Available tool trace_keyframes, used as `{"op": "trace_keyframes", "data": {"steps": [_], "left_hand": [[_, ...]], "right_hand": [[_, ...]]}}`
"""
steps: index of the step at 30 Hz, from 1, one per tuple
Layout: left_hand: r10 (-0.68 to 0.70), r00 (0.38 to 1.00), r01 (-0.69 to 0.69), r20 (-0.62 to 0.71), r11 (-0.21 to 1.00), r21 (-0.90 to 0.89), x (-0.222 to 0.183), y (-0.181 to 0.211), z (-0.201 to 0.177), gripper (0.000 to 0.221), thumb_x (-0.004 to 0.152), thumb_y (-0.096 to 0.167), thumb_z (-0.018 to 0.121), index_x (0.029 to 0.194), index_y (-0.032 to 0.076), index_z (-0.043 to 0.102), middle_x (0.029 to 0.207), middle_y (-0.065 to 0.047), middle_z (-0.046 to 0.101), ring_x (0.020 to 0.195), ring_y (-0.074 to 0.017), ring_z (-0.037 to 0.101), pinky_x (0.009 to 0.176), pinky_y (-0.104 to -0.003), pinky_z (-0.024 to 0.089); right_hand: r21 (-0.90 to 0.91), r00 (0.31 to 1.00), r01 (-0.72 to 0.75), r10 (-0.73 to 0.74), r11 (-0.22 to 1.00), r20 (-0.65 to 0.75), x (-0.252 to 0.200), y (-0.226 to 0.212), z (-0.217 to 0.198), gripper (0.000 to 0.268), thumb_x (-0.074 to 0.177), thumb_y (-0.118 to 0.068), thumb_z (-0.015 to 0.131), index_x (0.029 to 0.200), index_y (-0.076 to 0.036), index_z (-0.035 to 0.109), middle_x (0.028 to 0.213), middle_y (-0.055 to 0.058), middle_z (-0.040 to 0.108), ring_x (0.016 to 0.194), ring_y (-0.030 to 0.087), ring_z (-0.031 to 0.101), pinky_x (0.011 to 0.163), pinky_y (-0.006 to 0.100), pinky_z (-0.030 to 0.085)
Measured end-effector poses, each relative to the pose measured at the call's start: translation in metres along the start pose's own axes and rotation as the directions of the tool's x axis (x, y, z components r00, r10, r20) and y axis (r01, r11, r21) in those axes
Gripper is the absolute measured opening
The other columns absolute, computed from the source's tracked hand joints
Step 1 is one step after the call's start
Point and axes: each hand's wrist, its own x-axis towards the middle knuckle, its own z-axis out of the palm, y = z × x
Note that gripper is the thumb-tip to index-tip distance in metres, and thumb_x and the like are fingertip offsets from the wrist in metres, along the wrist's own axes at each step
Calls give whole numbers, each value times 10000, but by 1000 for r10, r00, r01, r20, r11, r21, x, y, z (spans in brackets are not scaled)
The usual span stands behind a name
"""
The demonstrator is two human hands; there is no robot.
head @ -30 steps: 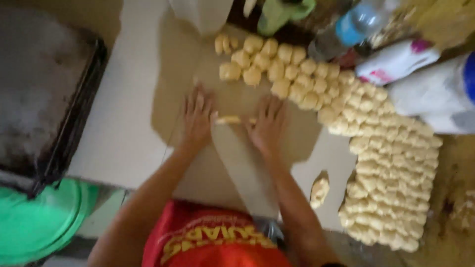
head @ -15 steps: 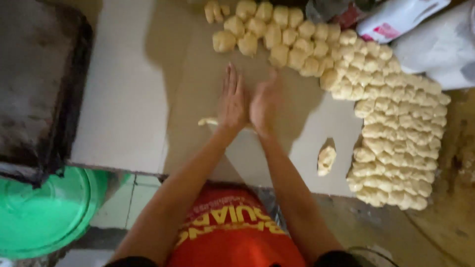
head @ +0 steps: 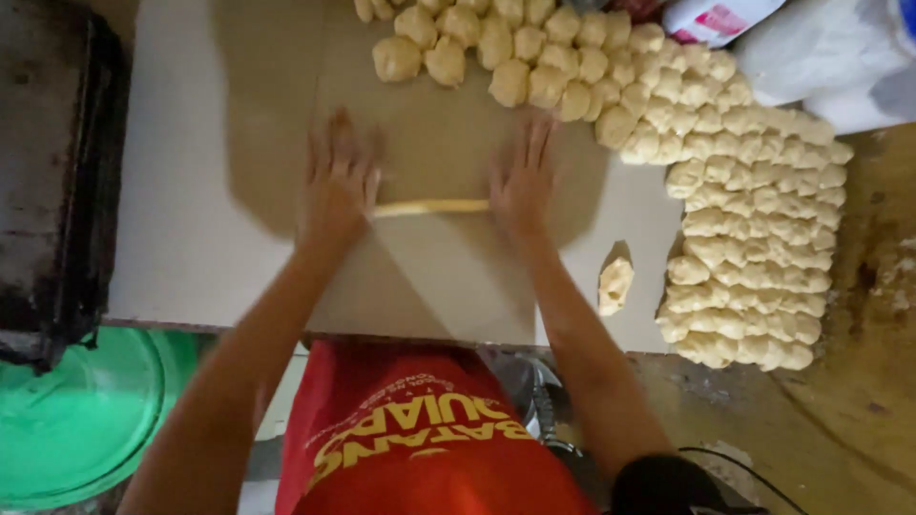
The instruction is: Rolling small portions of dough into long strips and twisting them into decorative shapes before placing them on a baking tray.
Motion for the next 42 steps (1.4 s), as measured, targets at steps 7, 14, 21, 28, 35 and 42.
{"op": "trace_keyframes", "data": {"steps": [7,14,21,28,35,42], "left_hand": [[-11,999,0,32,946,325,-148,6,0,399,931,228,534,1275,77,669,1227,-284,600,1382,-523,398,1024,-690,324],[331,935,-341,126,938,60,-90,71,38,625,986,422,388,1528,112,344,1313,-166,569,1228,-350,554,1169,-481,284],[6,1000,-6,-15,1000,-17,17,5,39,566,1008,244,463,1485,-49,380,1572,-240,252,1418,-459,302,1155,-559,268],[-37,996,21,83,982,186,-134,24,-49,682,952,449,431,1495,36,413,1542,-207,389,1449,-405,323,1188,-496,275],[-106,993,109,51,992,-69,-21,-25,-28,601,992,283,519,1471,-70,436,1553,-293,278,1419,-502,215,1132,-631,245],[-417,885,365,206,898,247,-89,25,-63,325,972,346,421,1254,194,473,1265,-209,380,1189,-482,325,843,-576,328]], "right_hand": [[81,843,-71,16,994,537,-190,-34,-60,989,764,-473,671,1589,-271,165,1651,121,11,1467,479,-60,1134,657,-29],[41,851,235,-226,971,474,-96,-83,-42,994,837,-719,467,1518,-20,280,1556,246,307,1491,398,170,1181,589,92],[20,999,-24,23,1000,43,8,1,10,983,938,-569,599,1461,173,222,1536,381,167,1459,500,115,1228,536,85],[-316,964,44,43,948,264,-166,-49,-58,1130,627,-616,639,1484,44,312,1525,301,318,1412,480,301,1206,527,190],[-67,972,-107,118,992,202,-1,35,9,864,948,-465,591,1554,33,228,1621,235,105,1489,441,58,1209,560,141],[-67,912,5,23,998,410,-150,-42,-78,787,873,-576,508,1514,-172,298,1589,182,203,1422,545,146,1096,707,161]]}}
